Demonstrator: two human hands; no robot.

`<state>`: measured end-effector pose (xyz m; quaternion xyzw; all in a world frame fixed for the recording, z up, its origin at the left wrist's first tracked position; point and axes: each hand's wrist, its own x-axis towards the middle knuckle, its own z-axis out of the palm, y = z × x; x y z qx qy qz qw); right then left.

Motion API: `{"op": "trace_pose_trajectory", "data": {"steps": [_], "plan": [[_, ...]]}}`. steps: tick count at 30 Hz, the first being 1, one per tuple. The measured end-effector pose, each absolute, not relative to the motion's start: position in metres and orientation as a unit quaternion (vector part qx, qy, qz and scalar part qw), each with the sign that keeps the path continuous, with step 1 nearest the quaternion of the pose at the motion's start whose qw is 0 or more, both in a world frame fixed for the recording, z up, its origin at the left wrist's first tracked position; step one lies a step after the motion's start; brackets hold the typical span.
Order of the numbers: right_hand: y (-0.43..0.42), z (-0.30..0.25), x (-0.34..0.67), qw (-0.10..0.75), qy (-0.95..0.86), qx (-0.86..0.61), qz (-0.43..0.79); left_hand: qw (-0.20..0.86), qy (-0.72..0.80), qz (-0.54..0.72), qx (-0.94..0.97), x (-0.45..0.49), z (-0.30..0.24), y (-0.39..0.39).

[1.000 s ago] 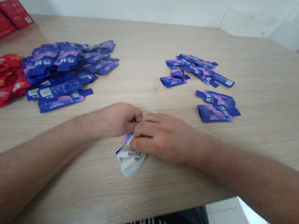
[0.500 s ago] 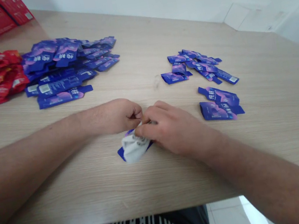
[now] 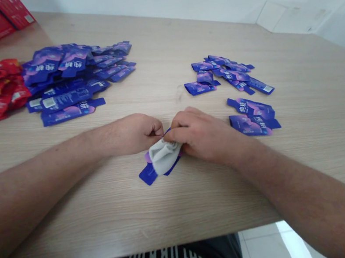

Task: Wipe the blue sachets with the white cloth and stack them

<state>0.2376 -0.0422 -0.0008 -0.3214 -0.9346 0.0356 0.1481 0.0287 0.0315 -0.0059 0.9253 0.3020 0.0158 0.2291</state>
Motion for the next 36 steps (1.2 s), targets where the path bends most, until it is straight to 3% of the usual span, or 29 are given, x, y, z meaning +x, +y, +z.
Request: {"op": "trace_pose_trajectory", "data": {"steps": [7, 11, 17, 21, 30, 36], "plan": [[-0.041, -0.002, 0.239, 0.144, -0.945, -0.290, 0.053, 0.230, 0.307, 0.008, 0.924, 0.029, -0.005, 0.031], [-0.045, -0.004, 0.233, 0.165, -0.922, -0.349, 0.025, 0.232, 0.310, 0.011, 0.922, 0.029, -0.007, 0.032], [-0.048, -0.002, 0.229, 0.143, -0.953, -0.259, 0.067, 0.228, 0.297, 0.018, 0.927, 0.028, -0.006, 0.032], [-0.034, 0.000, 0.247, 0.163, -0.924, -0.343, 0.036, 0.222, 0.302, 0.017, 0.927, 0.028, -0.006, 0.030], [-0.031, -0.003, 0.247, 0.169, -0.926, -0.336, 0.041, 0.221, 0.295, 0.016, 0.929, 0.026, -0.007, 0.031], [-0.033, 0.005, 0.251, 0.127, -0.932, -0.339, 0.034, 0.234, 0.293, 0.014, 0.927, 0.026, -0.006, 0.029]]}}
